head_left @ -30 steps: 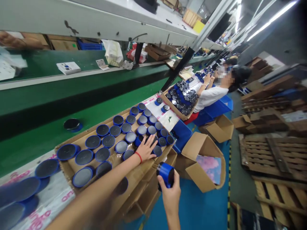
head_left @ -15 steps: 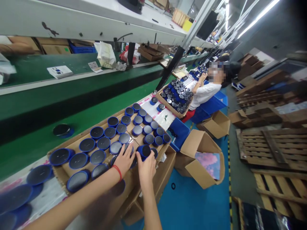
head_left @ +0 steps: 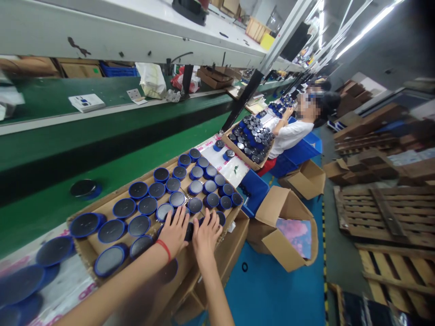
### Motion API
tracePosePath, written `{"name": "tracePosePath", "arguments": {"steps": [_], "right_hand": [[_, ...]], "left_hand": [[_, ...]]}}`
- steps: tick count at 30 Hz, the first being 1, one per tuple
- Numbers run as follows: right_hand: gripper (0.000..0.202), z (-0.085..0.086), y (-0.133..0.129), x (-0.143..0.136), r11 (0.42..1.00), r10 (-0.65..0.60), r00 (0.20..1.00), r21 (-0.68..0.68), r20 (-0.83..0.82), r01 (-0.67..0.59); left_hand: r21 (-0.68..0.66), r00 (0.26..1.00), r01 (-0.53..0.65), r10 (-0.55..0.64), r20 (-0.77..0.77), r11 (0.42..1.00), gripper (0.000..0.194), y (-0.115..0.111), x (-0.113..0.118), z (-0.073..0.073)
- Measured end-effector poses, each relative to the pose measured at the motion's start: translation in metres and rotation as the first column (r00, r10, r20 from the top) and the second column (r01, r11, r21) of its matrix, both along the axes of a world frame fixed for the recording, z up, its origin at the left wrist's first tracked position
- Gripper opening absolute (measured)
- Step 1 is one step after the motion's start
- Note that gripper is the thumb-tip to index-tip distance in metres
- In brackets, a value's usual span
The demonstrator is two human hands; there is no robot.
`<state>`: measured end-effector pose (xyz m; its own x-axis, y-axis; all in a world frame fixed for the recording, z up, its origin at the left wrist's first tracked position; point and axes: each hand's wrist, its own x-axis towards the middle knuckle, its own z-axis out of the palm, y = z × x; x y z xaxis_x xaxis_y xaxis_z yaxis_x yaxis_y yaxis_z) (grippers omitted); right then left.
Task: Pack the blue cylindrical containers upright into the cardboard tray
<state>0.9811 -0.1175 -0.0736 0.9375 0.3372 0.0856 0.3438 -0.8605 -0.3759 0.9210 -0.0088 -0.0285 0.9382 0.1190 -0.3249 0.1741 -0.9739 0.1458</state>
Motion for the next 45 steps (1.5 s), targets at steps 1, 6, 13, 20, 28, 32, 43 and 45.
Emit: {"name": "tracePosePath", "arguments": {"steps": [1,6,13,20,28,32,43,45], "right_hand": [[0.062,0.001,-0.001,0.001,1.000,0.014,1.000,0.011,0.008,-0.014],[0.063,0.026,0.018,-0.005,0.984,0.121,0.993,0.128,0.001,-0.120],[0.051,0.072,0.099,-0.099,0.630,0.766,0.643,0.212,-0.006,-0.747],[0.079,0.029,0.197,-0.175,0.079,0.997,0.081,-0.109,-0.012,-0.991],[0.039,0.017,0.226,-0.176,-0.119,0.992,-0.123,-0.313,-0.006,-0.942],[0.067,0.016,0.220,-0.177,-0.149,0.986,-0.164,-0.343,0.015,-0.928],[0.066,0.044,0.201,-0.167,-0.025,0.979,-0.062,-0.185,0.197,-0.982],[0.070,0.064,0.176,-0.160,0.172,0.962,0.154,-0.062,0.224,-0.983]], "left_hand": [[-0.001,1.000,-0.010,0.010,0.027,1.000,0.085,0.003,-0.003,0.002],[0.047,0.976,-0.114,0.102,0.194,0.992,0.069,0.020,-0.050,0.013],[0.213,0.749,-0.525,0.328,0.576,0.824,0.063,0.052,-0.229,0.019],[0.194,0.685,-0.678,0.515,0.515,0.709,0.069,0.077,-0.307,-0.002],[0.091,0.558,-0.797,0.670,0.489,0.598,0.095,0.101,-0.283,-0.060],[0.009,0.469,-0.845,0.733,0.493,0.535,0.104,0.097,-0.284,-0.064],[-0.009,0.504,-0.824,0.739,0.448,0.567,0.114,0.099,-0.294,-0.050],[0.001,0.492,-0.836,0.747,0.447,0.549,0.105,0.094,-0.287,-0.047]]}}
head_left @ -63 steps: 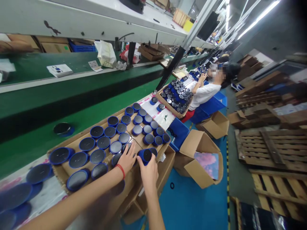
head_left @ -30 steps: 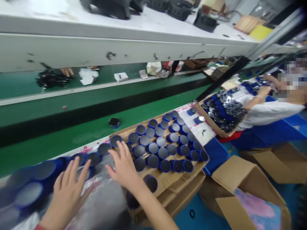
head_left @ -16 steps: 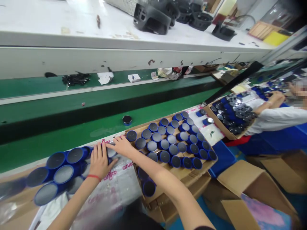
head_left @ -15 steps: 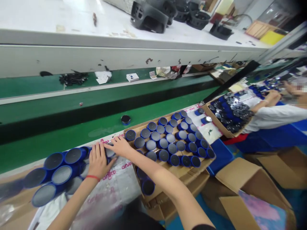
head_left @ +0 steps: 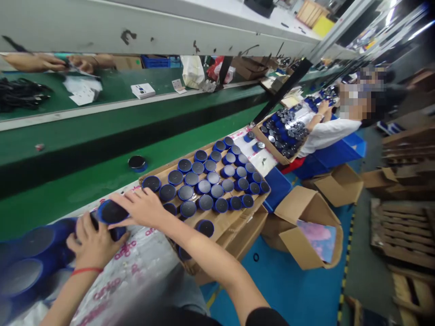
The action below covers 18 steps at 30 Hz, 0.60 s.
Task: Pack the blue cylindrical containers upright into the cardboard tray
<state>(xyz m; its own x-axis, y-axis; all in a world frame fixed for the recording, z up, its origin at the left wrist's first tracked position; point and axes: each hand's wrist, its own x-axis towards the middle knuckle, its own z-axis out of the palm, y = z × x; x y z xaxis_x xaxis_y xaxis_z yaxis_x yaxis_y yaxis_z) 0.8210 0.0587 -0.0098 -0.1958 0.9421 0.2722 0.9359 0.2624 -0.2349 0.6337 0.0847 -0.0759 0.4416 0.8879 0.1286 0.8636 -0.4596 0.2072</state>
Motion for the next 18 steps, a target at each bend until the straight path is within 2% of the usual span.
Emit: {"name": "tracePosePath", "arguments": {"steps": [1,2,4,5,7,9,10,11,12,15,16,18], "right_hand": [[0.071,0.008,-0.018,0.007,0.993,-0.116,0.991,0.008,-0.067,0.117],[0.069,0.014,-0.039,0.016,0.965,-0.256,0.946,0.009,-0.198,0.263],[0.070,0.018,-0.088,0.040,0.888,-0.447,0.855,-0.013,-0.264,0.460],[0.073,0.016,-0.114,0.053,0.828,-0.546,0.794,-0.027,-0.266,0.560],[0.075,0.005,-0.163,0.078,0.671,-0.728,0.645,-0.048,-0.232,0.740],[0.075,-0.011,-0.200,0.096,0.518,-0.845,0.504,-0.040,-0.179,0.855],[0.076,-0.019,-0.212,0.102,0.474,-0.873,0.463,-0.037,-0.152,0.880],[0.075,-0.026,-0.220,0.105,0.460,-0.883,0.452,-0.042,-0.125,0.887],[0.075,-0.033,-0.225,0.107,0.477,-0.877,0.471,-0.057,-0.100,0.877],[0.075,-0.046,-0.226,0.109,0.597,-0.801,0.597,-0.137,-0.041,0.791],[0.076,-0.049,-0.224,0.110,0.620,-0.781,0.624,-0.158,-0.025,0.769],[0.079,-0.055,-0.223,0.115,0.626,-0.769,0.639,-0.184,0.016,0.758]], "left_hand": [[0.007,1.000,-0.031,0.031,0.003,0.999,0.101,-0.003,0.005,0.001],[0.015,0.997,-0.079,0.079,0.012,0.997,0.098,-0.006,0.010,0.002],[0.024,0.980,-0.196,0.195,0.038,0.980,0.097,-0.010,0.020,0.003],[0.022,0.968,-0.247,0.246,0.047,0.969,0.097,-0.012,0.025,0.004],[0.003,0.954,-0.295,0.295,0.046,0.955,0.090,-0.013,0.032,0.006],[-0.021,0.958,-0.286,0.286,0.026,0.958,0.080,-0.015,0.039,0.007],[-0.033,0.962,-0.273,0.274,0.017,0.961,0.077,-0.015,0.042,0.008],[-0.043,0.965,-0.260,0.261,0.010,0.965,0.075,-0.016,0.044,0.008],[-0.049,0.969,-0.247,0.248,0.006,0.968,0.075,-0.018,0.046,0.009],[-0.050,0.978,-0.206,0.206,0.006,0.977,0.078,-0.021,0.047,0.011],[-0.050,0.983,-0.182,0.183,0.005,0.982,0.077,-0.022,0.045,0.012],[-0.061,0.992,-0.123,0.123,-0.005,0.991,0.071,-0.023,0.038,0.012]]}}
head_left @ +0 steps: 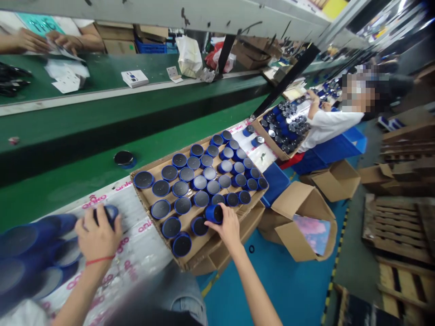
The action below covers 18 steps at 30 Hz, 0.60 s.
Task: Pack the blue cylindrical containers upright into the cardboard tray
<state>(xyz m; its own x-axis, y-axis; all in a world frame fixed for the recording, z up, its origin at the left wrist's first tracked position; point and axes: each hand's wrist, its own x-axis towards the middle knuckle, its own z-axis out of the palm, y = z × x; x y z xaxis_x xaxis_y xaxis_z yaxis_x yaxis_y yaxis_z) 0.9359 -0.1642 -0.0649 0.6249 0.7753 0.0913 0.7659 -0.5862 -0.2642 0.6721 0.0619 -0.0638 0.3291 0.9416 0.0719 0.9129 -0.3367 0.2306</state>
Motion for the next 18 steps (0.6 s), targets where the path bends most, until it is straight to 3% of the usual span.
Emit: {"name": "tracePosePath", "arguments": {"steps": [3,6,11,14,16,18], "right_hand": [[0.076,-0.010,-0.004,0.010,0.998,0.025,0.999,-0.066,0.020,-0.023],[0.070,-0.016,-0.012,0.014,0.986,0.134,0.991,-0.103,0.015,-0.132],[0.083,-0.001,-0.018,-0.004,0.977,0.202,0.975,-0.083,0.088,-0.195],[0.091,0.005,-0.011,-0.022,0.915,0.402,0.910,-0.079,0.101,-0.395],[0.082,-0.001,-0.004,-0.029,0.847,0.531,0.840,-0.087,0.106,-0.525],[0.068,-0.013,0.003,-0.027,0.805,0.593,0.796,-0.091,0.122,-0.586]], "left_hand": [[-0.037,0.998,0.060,-0.061,-0.031,0.998,0.064,0.000,-0.007,-0.001],[-0.042,0.998,0.025,-0.027,-0.058,0.999,0.063,0.003,-0.006,-0.003],[-0.028,0.999,0.037,-0.037,-0.017,0.999,0.062,0.009,-0.003,0.002],[0.056,0.992,0.073,-0.078,0.095,0.996,0.060,-0.003,-0.005,0.015],[0.122,0.968,0.153,-0.173,0.179,0.981,0.058,-0.021,-0.003,0.029],[0.179,0.896,0.345,-0.380,0.229,0.922,0.056,-0.046,0.004,0.045]]}}
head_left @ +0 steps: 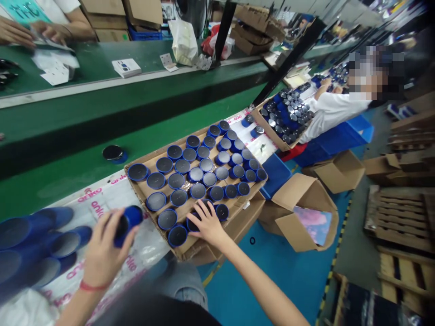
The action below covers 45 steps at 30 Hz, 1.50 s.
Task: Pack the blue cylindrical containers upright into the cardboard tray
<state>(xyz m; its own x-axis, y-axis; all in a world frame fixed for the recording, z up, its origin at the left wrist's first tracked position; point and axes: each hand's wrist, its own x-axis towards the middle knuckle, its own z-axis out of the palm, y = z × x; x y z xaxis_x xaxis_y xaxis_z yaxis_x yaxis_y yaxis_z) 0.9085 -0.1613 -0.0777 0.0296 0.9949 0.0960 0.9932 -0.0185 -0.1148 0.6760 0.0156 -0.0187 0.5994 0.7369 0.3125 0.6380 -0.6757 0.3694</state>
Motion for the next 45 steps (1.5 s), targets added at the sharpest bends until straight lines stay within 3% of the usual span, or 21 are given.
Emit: {"name": "tracePosePath", "arguments": {"steps": [2,4,6,9,12,15,17,23,26,29,33,37,40,42,45], "right_hand": [[0.061,-0.012,0.006,0.009,1.000,0.023,1.000,0.009,0.016,-0.023],[0.059,-0.019,0.013,0.024,1.000,0.000,0.999,0.018,0.033,0.000],[0.060,-0.020,0.019,0.038,0.997,-0.069,0.996,0.031,0.052,0.067],[0.067,-0.013,0.027,0.055,0.987,-0.154,0.986,0.048,0.071,0.151],[0.073,-0.002,0.024,0.062,0.979,-0.202,0.976,0.048,0.085,0.198],[0.074,0.004,0.012,0.065,0.958,-0.288,0.952,0.034,0.099,0.286],[0.073,0.003,0.003,0.073,0.939,-0.344,0.933,0.023,0.102,0.344],[0.059,-0.015,-0.012,0.110,0.830,-0.558,0.826,0.043,0.076,0.557],[0.060,-0.017,-0.015,0.104,0.813,-0.582,0.812,0.036,0.047,0.580],[0.063,-0.011,-0.010,0.078,0.836,-0.548,0.836,0.019,0.017,0.548],[0.080,-0.005,0.002,0.047,0.914,-0.406,0.914,-0.026,-0.011,0.406],[0.078,-0.012,0.007,0.045,0.924,-0.381,0.924,-0.001,-0.038,0.381],[0.075,-0.013,0.015,0.038,0.904,-0.418,0.906,0.071,-0.076,0.423],[0.077,-0.004,0.031,0.018,0.893,-0.419,0.901,0.129,-0.111,0.431],[0.072,0.023,0.079,-0.041,0.948,-0.234,0.960,0.180,-0.155,0.261]], "left_hand": [[0.060,0.954,0.297,-0.298,0.007,0.953,0.051,-0.030,0.013,0.014],[0.106,0.836,0.548,-0.547,-0.043,0.830,0.040,-0.059,0.030,0.021],[0.097,0.744,0.668,-0.662,-0.094,0.738,0.036,-0.082,0.051,0.018],[0.045,0.693,0.715,-0.700,-0.171,0.698,0.048,-0.102,0.084,0.000],[0.009,0.729,0.662,-0.640,-0.243,0.749,0.065,-0.109,0.112,-0.014],[-0.009,0.768,0.601,-0.580,-0.272,0.799,0.057,-0.113,0.130,-0.018],[-0.016,0.726,0.654,-0.634,-0.267,0.756,0.050,-0.113,0.137,-0.020],[-0.056,0.506,0.844,-0.826,-0.250,0.534,0.040,-0.090,0.146,-0.046],[-0.093,0.473,0.860,-0.853,-0.219,0.501,0.054,-0.077,0.142,-0.047],[-0.096,0.562,0.808,-0.809,-0.175,0.582,0.066,-0.073,0.128,-0.032],[-0.040,0.746,0.654,-0.653,-0.131,0.755,0.051,-0.073,0.091,-0.010],[0.045,0.890,0.452,-0.446,-0.098,0.891,0.043,-0.059,0.026,0.004],[0.108,0.984,0.170,-0.162,-0.080,0.979,0.050,-0.039,-0.040,0.014],[0.172,0.993,-0.100,0.109,-0.042,0.980,0.060,-0.025,-0.086,0.021],[0.235,0.906,-0.413,0.424,0.005,0.880,0.075,-0.005,-0.140,0.024]]}}
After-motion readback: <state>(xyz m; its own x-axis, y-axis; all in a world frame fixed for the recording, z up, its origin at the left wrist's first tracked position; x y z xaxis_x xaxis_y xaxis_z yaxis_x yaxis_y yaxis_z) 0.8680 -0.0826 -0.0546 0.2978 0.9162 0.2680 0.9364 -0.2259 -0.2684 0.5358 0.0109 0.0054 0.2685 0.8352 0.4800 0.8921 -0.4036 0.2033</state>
